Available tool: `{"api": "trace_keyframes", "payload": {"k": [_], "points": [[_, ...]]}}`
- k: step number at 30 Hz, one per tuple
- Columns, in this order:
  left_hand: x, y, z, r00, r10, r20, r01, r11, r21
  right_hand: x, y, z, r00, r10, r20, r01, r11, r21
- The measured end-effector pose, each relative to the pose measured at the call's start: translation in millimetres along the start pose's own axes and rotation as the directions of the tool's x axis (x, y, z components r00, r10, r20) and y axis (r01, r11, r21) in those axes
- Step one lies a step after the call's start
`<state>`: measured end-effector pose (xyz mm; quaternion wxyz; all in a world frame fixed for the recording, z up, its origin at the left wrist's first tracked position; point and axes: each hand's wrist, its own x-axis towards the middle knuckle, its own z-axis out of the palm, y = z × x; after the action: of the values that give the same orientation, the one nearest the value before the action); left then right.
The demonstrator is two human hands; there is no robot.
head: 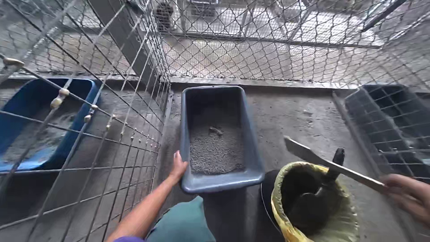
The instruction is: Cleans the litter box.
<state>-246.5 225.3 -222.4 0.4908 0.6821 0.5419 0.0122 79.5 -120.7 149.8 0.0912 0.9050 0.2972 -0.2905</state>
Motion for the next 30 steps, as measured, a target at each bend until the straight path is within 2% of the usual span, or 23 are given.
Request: {"api": "trace_keyframes", "payload": {"k": [3,5,9,12,14,17,19,21,23,27,28,30], "points": [[-35,-26,-4,0.997,-0.079,-0.005,0.08,0.995,0.059,14,-75,51,0.995,-0.056,0.086,0.044,0.99,0.135],[-25,-24,-11,0.992,-0.084,-0.096,0.091,0.994,0.063,34,-109,106,0.985,-0.094,0.142,0.068,0.982,0.176],[3,-7,-11,0.978,-0.112,-0.175,0.126,0.99,0.07,60,-155,202,0.944,0.03,0.328,-0.062,0.994,0.087],[5,-5,-9,0.973,-0.128,-0.193,0.156,0.978,0.136,60,-172,248,0.949,0.07,0.309,-0.084,0.996,0.032],[7,-3,-8,0.97,-0.139,-0.201,0.175,0.969,0.175,82,-183,268,0.98,0.031,0.196,-0.037,0.999,0.027],[8,-3,-11,0.972,-0.142,-0.19,0.182,0.959,0.217,158,-225,256,0.996,-0.015,0.083,0.008,0.997,0.081],[8,0,-12,0.973,-0.161,-0.164,0.195,0.957,0.215,208,-258,229,0.998,0.002,0.066,-0.006,0.998,0.067],[8,1,-14,0.975,-0.174,-0.139,0.198,0.964,0.179,228,-280,209,0.996,0.025,0.082,-0.027,0.999,0.028],[4,-2,-16,0.976,-0.182,-0.122,0.197,0.973,0.123,202,-276,208,0.992,0.024,0.123,-0.028,0.999,0.032],[5,1,-17,0.975,-0.177,-0.134,0.188,0.98,0.07,113,-231,229,0.97,0.03,0.241,-0.033,0.999,0.012],[7,2,-16,0.973,-0.185,-0.135,0.195,0.978,0.07,113,-224,236,0.973,0.025,0.228,-0.025,1.0,-0.002],[5,-1,-16,0.972,-0.188,-0.14,0.198,0.978,0.063,143,-224,239,0.988,-0.001,0.154,-0.005,0.999,0.039]]}}
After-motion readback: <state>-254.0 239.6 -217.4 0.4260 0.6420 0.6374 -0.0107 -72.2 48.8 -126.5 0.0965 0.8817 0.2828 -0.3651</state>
